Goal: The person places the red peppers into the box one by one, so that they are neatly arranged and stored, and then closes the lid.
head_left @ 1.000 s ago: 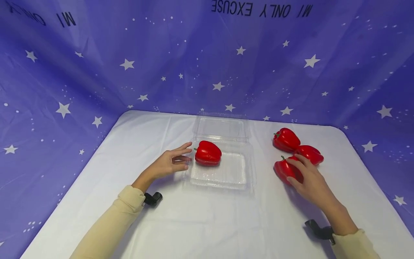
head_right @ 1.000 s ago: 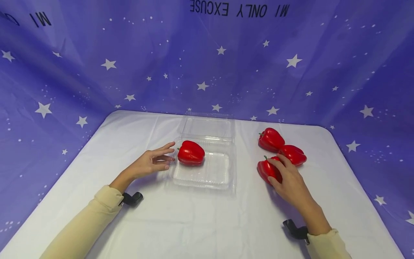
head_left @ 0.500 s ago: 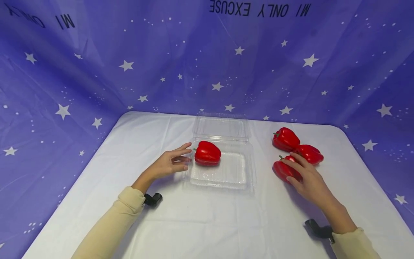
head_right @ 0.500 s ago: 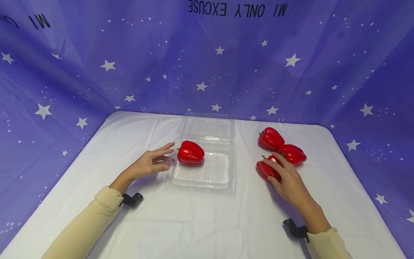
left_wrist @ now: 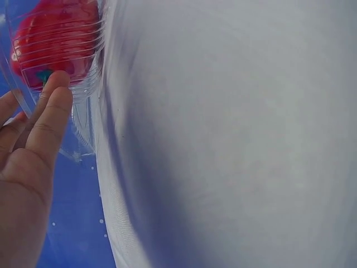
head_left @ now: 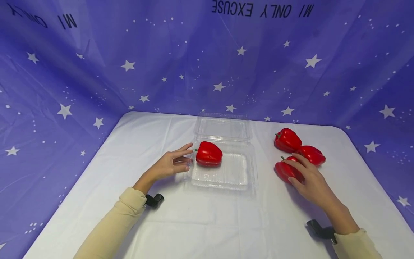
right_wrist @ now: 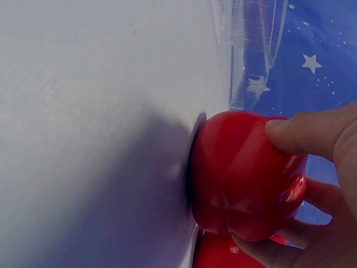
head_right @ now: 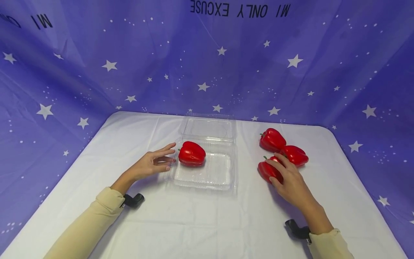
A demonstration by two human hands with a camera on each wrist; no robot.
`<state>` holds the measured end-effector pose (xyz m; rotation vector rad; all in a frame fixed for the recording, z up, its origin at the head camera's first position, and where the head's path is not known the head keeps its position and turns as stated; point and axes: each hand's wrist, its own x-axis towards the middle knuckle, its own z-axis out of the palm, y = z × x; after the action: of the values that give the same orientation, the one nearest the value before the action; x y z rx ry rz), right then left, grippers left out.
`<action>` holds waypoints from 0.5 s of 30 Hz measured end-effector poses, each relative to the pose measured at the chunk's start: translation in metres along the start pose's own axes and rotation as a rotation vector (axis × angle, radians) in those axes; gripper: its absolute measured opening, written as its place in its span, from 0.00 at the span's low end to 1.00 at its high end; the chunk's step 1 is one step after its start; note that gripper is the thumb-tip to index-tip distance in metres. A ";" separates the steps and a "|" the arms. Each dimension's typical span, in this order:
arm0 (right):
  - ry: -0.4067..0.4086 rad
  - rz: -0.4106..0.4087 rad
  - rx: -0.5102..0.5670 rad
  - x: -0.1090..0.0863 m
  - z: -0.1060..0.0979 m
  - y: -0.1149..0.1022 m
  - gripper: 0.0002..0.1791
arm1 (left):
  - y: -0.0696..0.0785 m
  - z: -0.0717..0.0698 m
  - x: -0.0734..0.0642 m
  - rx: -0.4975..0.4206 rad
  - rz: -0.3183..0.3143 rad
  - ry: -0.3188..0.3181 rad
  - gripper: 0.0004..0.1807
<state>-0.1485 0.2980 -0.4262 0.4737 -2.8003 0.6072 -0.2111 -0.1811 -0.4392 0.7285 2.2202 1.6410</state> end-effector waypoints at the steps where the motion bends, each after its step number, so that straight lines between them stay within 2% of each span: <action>1: -0.001 0.000 0.004 0.000 0.000 0.000 0.43 | 0.000 0.000 0.000 0.000 0.004 0.004 0.36; 7: 0.018 -0.022 0.012 -0.002 -0.005 0.000 0.43 | 0.000 0.001 0.000 0.007 0.024 -0.009 0.36; 15: 0.151 -0.178 0.020 0.004 -0.012 -0.013 0.42 | -0.001 0.000 -0.001 -0.007 0.014 0.008 0.36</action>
<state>-0.1455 0.2916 -0.4098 0.6439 -2.5779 0.6054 -0.2106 -0.1820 -0.4403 0.7384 2.2189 1.6598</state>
